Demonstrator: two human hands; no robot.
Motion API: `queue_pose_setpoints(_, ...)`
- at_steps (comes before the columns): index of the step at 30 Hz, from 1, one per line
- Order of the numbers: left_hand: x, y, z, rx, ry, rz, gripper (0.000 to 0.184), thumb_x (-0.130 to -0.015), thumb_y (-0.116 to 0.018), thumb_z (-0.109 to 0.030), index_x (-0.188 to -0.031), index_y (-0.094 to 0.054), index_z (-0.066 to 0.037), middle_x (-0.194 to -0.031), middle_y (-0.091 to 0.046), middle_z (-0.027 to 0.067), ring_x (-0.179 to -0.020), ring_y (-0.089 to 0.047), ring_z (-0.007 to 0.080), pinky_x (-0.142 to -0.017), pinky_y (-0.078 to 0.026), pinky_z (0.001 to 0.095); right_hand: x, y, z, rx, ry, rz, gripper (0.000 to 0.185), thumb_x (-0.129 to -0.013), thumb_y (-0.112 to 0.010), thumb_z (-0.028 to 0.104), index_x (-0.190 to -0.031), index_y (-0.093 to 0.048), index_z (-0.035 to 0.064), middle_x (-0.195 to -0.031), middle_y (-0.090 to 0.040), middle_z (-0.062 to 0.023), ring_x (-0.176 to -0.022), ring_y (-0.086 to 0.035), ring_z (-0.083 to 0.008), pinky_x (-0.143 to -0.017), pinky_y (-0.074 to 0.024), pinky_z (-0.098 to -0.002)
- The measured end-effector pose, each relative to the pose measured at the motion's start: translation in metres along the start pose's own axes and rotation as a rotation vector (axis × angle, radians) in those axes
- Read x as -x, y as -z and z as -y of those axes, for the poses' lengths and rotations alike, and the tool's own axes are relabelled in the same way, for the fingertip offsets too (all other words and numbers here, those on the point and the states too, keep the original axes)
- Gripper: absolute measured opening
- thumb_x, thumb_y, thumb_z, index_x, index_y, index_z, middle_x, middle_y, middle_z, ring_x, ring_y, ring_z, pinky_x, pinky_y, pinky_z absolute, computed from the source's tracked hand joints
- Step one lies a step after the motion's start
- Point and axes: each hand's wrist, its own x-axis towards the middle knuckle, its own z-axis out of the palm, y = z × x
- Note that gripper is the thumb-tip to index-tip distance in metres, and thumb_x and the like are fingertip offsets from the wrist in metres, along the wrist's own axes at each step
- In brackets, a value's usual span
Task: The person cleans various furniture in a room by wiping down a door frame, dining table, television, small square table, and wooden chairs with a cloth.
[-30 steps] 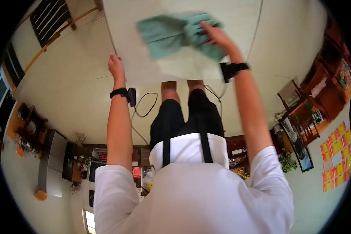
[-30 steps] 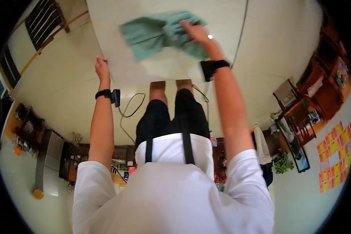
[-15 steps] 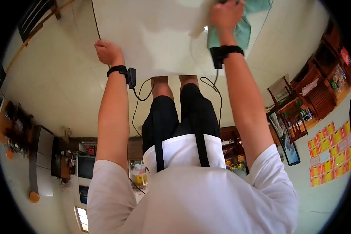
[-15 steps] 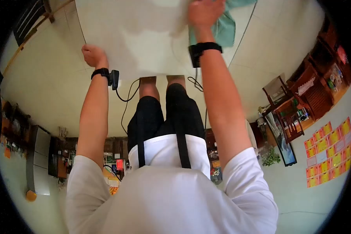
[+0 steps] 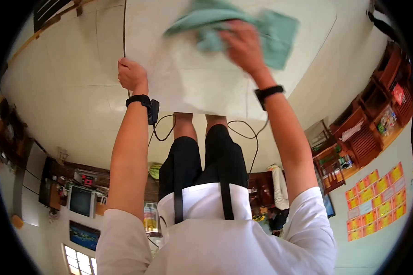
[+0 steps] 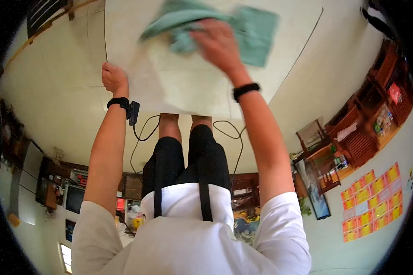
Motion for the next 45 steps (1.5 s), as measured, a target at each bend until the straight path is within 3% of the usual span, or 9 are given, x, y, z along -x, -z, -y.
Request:
queue_pose_setpoints(6, -0.001, -0.001, 0.001, 0.019, -0.017, -0.033, 0.052, -0.099, -0.026, -0.042, -0.098, -0.065, -0.007, -0.096, -0.07, 0.0214, -0.091, -0.062, 0.0482, -0.078, -0.047, 0.0576, 0.101, 0.095, -0.16, 0.389, -0.739, -0.245, 0.055, -0.075, -0.067, 0.017, -0.129, -0.062, 0.0056, -0.129, -0.059, -0.0242, -0.119, -0.055, -0.0431, -0.101, -0.043, -0.05)
queue_pose_setpoints(8, 0.001, 0.001, 0.003, 0.029, -0.035, -0.028, 0.051, -0.099, -0.027, -0.041, -0.098, -0.065, -0.007, -0.095, -0.07, 0.0209, -0.091, -0.063, 0.0478, -0.077, -0.047, 0.0578, 0.106, 0.114, -0.169, 0.023, -1.136, -0.361, 0.056, -0.077, -0.067, 0.023, -0.127, -0.06, -0.0009, -0.122, -0.06, -0.0276, -0.113, -0.056, -0.0436, -0.099, -0.0434, -0.0513)
queue_pose_setpoints(11, -0.003, 0.002, -0.001, 0.044, -0.021, -0.035, 0.05, -0.099, -0.028, -0.04, -0.097, -0.065, -0.007, -0.095, -0.07, 0.0199, -0.09, -0.063, 0.0471, -0.077, -0.047, 0.0578, 0.101, 0.109, -0.168, 0.208, -1.139, -0.193, 0.056, -0.08, -0.066, 0.026, -0.126, -0.058, -0.004, -0.117, -0.059, -0.0297, -0.112, -0.054, -0.0438, -0.099, -0.0415, -0.0519)
queue_pose_setpoints(16, -0.004, -0.002, 0.002, 0.012, -0.007, -0.026, 0.048, -0.099, -0.029, -0.04, -0.097, -0.066, -0.008, -0.095, -0.07, 0.019, -0.088, -0.064, 0.0458, -0.076, -0.048, 0.0565, 0.056, 0.049, -0.087, 0.491, -0.925, -0.324, 0.054, -0.079, -0.065, 0.026, -0.123, -0.059, -0.005, -0.123, -0.052, -0.033, -0.118, -0.046, -0.047, -0.102, -0.0371, -0.0533)
queue_pose_setpoints(21, -0.004, -0.002, 0.006, 0.036, -0.018, -0.04, 0.048, -0.099, -0.03, -0.04, -0.1, -0.066, -0.009, -0.095, -0.071, 0.0183, -0.087, -0.064, 0.0456, -0.076, -0.048, 0.0563, -0.039, 0.004, 0.06, 0.011, -0.495, 0.189, 0.057, -0.078, -0.069, 0.027, -0.128, -0.059, 0.0009, -0.137, -0.047, -0.0319, -0.128, -0.042, -0.0469, -0.109, -0.0343, -0.0527)
queue_pose_setpoints(25, -0.009, -0.011, 0.025, 0.035, -0.097, -0.026, 0.044, -0.1, -0.033, -0.04, -0.099, -0.066, -0.011, -0.093, -0.07, 0.0178, -0.086, -0.064, 0.0454, -0.072, -0.048, 0.0564, -0.091, -0.032, 0.14, -0.128, -0.057, 0.427, 0.061, -0.072, -0.073, 0.024, -0.131, -0.06, 0.0165, -0.128, -0.051, -0.0141, -0.117, -0.047, -0.0343, -0.101, -0.0395, -0.0474)
queue_pose_setpoints(28, -0.005, -0.009, 0.018, 0.155, -0.181, -0.063, 0.041, -0.1, -0.036, -0.037, -0.093, -0.065, -0.01, -0.09, -0.069, 0.019, -0.084, -0.063, 0.0456, -0.069, -0.047, 0.0568, -0.136, -0.055, 0.13, -0.022, 0.158, 0.34, 0.053, -0.076, -0.067, 0.018, -0.128, -0.063, 0.0214, -0.126, -0.05, -0.01, -0.117, -0.046, -0.0321, -0.098, -0.0397, -0.049)
queue_pose_setpoints(36, -0.011, -0.007, 0.015, 0.093, -0.114, -0.092, 0.041, -0.099, -0.036, -0.033, -0.092, -0.067, -0.007, -0.086, -0.07, 0.0177, -0.079, -0.064, 0.0423, -0.07, -0.049, 0.0507, -0.259, -0.035, 0.034, 0.19, -0.016, 0.125, 0.051, -0.08, -0.057, 0.009, -0.129, -0.064, 0.0244, -0.144, -0.047, -0.0122, -0.131, -0.046, -0.0364, -0.104, -0.0377, -0.0586)
queue_pose_setpoints(45, -0.012, -0.001, 0.014, 0.095, -0.141, -0.107, 0.037, -0.098, -0.038, -0.031, -0.088, -0.065, -0.008, -0.082, -0.069, 0.0144, -0.077, -0.064, 0.038, -0.068, -0.05, 0.0494, -0.244, -0.05, 0.102, 0.275, -0.016, 0.263, 0.043, -0.074, -0.063, 0.016, -0.116, -0.07, 0.0187, -0.105, -0.057, -0.0123, -0.099, -0.058, -0.0336, -0.08, -0.0475, -0.0473)
